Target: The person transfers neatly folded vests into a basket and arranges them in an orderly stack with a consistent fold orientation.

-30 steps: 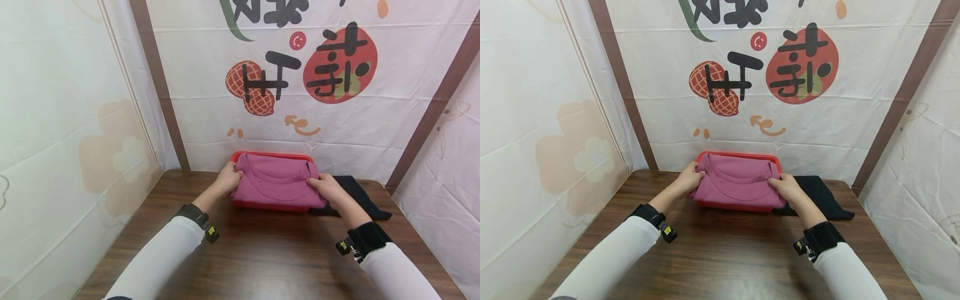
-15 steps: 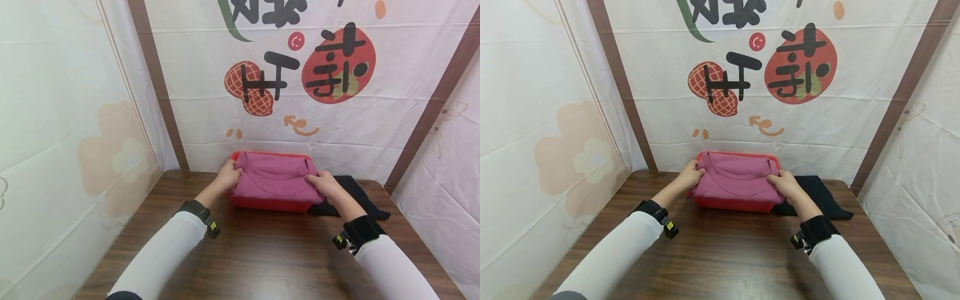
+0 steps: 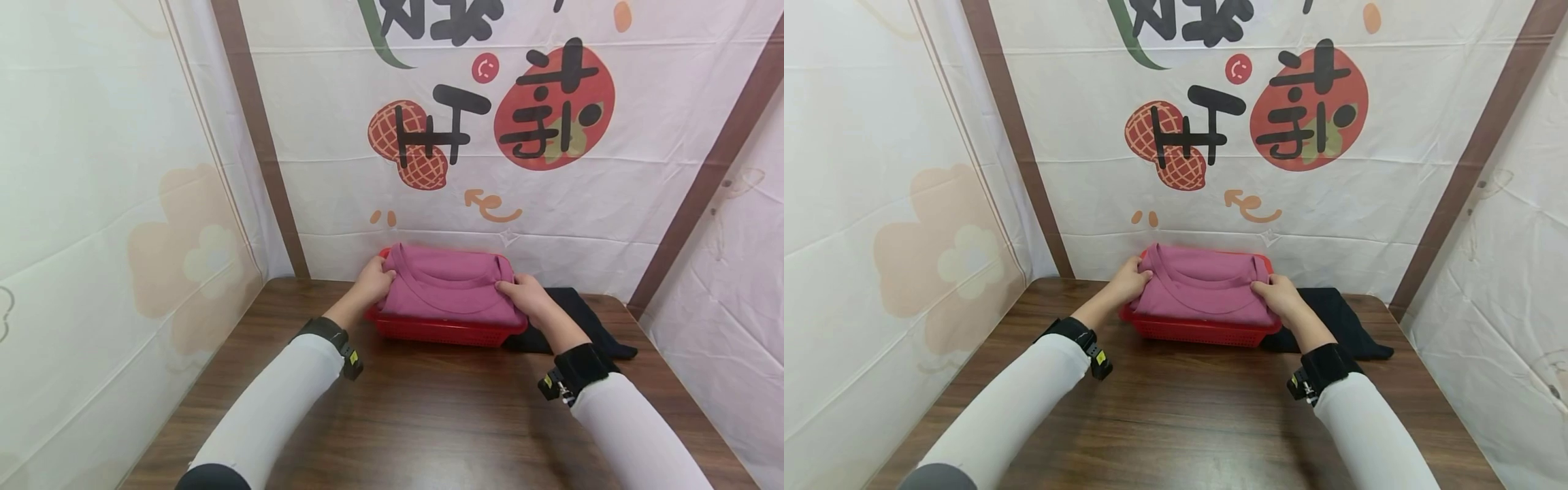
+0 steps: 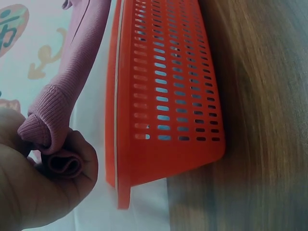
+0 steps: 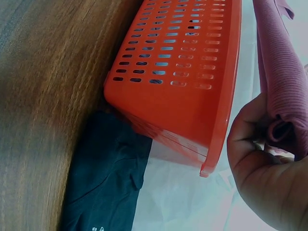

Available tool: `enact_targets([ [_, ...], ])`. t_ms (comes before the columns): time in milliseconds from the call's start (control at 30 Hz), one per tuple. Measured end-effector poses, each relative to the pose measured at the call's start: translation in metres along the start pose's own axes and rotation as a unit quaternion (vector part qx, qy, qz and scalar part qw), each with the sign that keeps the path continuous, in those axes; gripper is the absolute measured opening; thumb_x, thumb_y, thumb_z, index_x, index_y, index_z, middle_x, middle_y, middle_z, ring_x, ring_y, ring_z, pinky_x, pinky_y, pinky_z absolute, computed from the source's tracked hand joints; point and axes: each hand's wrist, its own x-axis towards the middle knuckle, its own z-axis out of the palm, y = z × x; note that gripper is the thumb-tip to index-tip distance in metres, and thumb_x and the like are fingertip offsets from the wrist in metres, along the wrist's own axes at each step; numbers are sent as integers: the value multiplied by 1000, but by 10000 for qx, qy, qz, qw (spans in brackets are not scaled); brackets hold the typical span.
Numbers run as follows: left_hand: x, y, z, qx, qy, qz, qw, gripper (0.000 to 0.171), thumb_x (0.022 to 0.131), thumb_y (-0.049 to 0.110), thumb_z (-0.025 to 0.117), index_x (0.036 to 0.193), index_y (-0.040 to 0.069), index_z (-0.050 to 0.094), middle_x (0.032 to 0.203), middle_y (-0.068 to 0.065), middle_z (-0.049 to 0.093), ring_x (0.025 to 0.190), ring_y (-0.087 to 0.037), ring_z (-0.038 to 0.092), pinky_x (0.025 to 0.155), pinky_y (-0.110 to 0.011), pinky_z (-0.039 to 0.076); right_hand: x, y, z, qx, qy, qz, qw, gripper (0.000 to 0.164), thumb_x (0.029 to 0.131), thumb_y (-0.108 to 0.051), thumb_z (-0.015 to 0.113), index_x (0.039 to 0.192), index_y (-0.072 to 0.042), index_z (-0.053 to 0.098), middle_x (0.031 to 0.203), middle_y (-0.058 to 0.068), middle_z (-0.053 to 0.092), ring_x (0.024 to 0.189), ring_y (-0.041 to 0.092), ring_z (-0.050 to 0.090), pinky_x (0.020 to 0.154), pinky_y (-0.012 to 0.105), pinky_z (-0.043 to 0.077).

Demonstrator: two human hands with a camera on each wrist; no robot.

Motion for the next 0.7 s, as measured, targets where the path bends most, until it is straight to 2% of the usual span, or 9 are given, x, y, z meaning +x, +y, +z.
enact_targets([
  [167,4,0,1,89,37,30,9999,30,107,19,50,130,1,49,126,-19,58,118,-30,55,103,-48,48,4,1,0,78,-14,-24,10000,42,106,-29,52,128,7,56,103,12,62,81,15,62,71,31,54],
  [400,11,-4,4,228,131,92,9996,33,106,19,50,133,-1,49,130,-20,58,125,-31,55,108,-48,45,9,-1,2,64,21,96,9999,48,106,-31,52,137,6,54,112,16,62,86,15,62,73,29,54],
  [700,17,-7,5,217,92,-73,9997,36,106,20,50,136,0,48,132,-19,57,125,-31,54,108,-49,45,18,-4,5,-66,142,97,9998,46,106,-29,53,135,7,55,109,15,62,84,15,61,71,28,54],
])
